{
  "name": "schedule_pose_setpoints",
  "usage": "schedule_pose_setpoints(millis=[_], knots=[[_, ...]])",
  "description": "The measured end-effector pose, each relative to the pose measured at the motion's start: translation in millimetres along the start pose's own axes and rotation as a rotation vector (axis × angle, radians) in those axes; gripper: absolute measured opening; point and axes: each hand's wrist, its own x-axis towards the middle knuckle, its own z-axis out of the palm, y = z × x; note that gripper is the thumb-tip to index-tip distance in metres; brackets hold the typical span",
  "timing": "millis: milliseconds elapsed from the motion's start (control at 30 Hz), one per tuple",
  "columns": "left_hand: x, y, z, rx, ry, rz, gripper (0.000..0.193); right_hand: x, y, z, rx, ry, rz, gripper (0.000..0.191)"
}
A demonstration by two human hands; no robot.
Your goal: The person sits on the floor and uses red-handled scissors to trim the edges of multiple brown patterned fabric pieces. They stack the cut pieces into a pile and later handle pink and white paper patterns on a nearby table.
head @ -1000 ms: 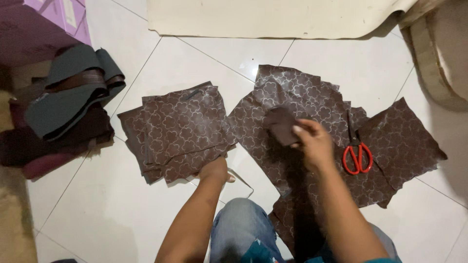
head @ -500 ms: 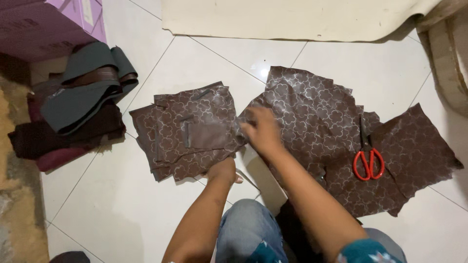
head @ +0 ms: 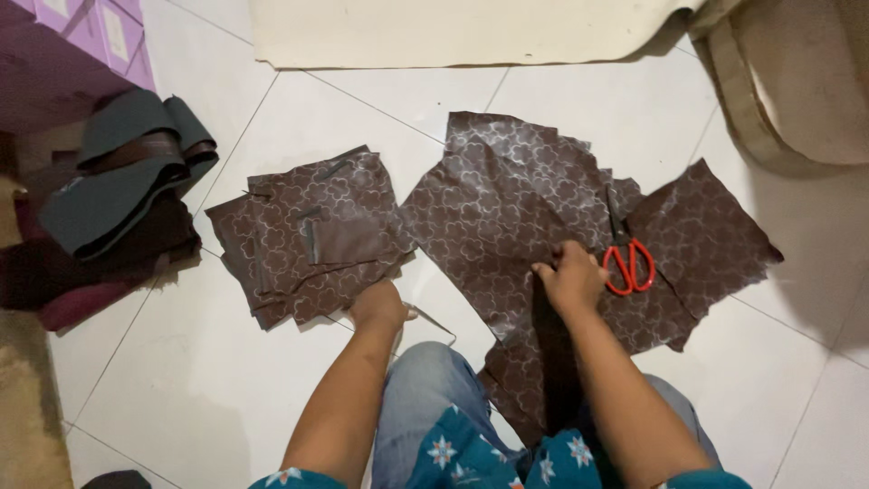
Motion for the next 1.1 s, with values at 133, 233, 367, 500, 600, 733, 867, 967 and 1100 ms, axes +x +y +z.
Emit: schedule_pose_setpoints(millis=[133,233,367,500,600,733,867,967,1100], knots=[[-14,30,28,-0.211,0.327,0.086,0.029,8,17,-1,-0.023,0.221,-0.053,0.061],[-8,62,43,-0.732,0.306,0.074,0.032,9,38,-11,-0.009,0.406,-0.106,0.065],[10,83,39,-1.592,-0.002,-0.251,0.037,9,79,-35,0.047,0.397,0.005,0.052],[17,95,28,-1.736,-0.028,-0.352,0.049,1,104,-57,0.178,0.233,-0.016,0.054],[17,109,20,-1.488,0.029,-0.16,0.047,6,110,-65,0.165,0.168,0.024,0.061],[12,140,-3,-0.971,0.341,0.341,0.039,28,115,-70,0.334,0.012,0.17,0.06],[-9,175,-32,-1.442,0.204,0.486,0.027,33,127,-78,0.58,-0.032,0.23,0.045],[-29,182,-41,-2.12,0.019,0.552,0.021,22,133,-81,0.9,-0.002,0.247,0.039],[-41,178,-7,-2.111,-0.135,0.196,0.03,-19,131,-88,1.13,0.003,0.299,0.038]])
